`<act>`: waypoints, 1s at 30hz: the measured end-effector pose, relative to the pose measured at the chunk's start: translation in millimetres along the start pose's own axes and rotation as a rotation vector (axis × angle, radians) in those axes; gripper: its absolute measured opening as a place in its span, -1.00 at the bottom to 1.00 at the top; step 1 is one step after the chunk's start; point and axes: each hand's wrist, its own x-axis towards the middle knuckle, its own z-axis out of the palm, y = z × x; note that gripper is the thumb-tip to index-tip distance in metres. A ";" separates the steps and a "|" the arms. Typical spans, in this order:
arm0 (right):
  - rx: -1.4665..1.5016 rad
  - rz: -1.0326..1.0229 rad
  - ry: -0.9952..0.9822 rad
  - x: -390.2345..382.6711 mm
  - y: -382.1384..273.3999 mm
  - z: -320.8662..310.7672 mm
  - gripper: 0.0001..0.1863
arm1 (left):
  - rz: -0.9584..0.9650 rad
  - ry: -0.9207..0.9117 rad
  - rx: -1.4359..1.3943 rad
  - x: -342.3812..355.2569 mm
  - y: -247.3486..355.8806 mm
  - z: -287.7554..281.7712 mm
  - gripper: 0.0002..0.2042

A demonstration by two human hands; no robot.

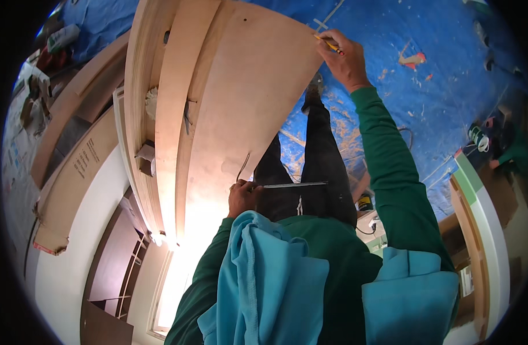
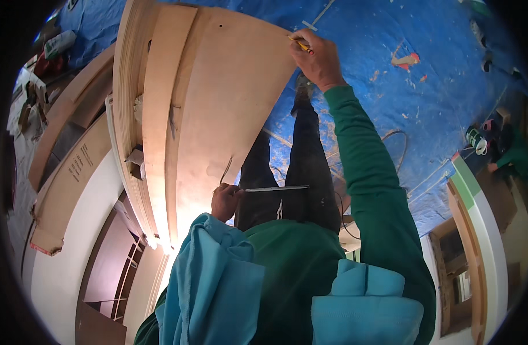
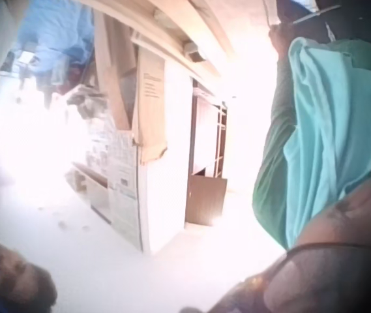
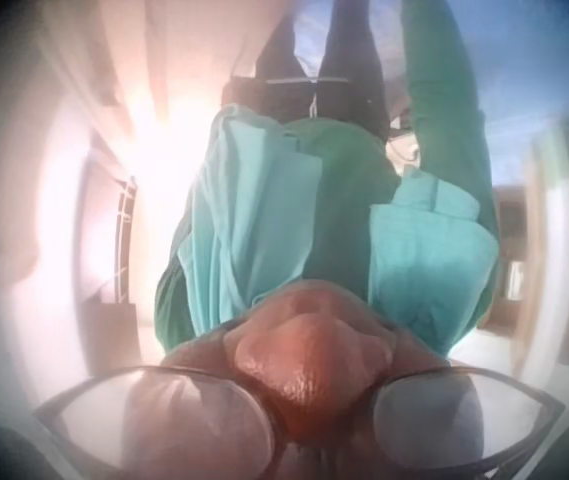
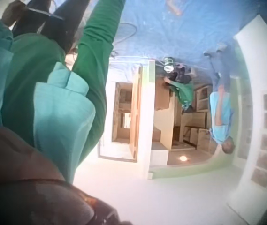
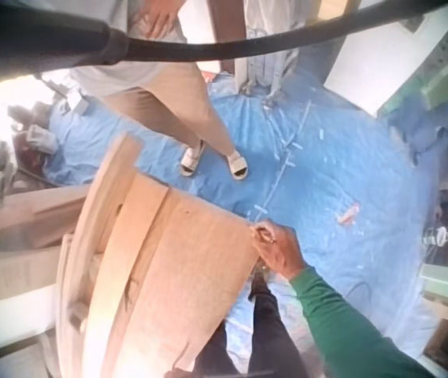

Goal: The person measures and marks a wooden cabinet component with a tape measure and pencil. They then use a power drill to drive screws into the wood, securing the piece in place.

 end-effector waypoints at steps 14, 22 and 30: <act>-0.049 -0.073 -0.036 4.7 3.1 -0.7 -0.79 | -0.060 0.072 -0.109 -29.9 17.6 42.1 -0.70; -0.228 0.033 -0.142 -17.3 -64.8 -62.7 -0.82 | -0.184 0.090 -0.229 -60.4 22.3 73.1 -0.66; 0.862 0.680 -0.609 -170.6 -108.0 -58.9 -0.80 | -0.160 0.193 -0.480 -101.1 -7.7 131.9 -0.57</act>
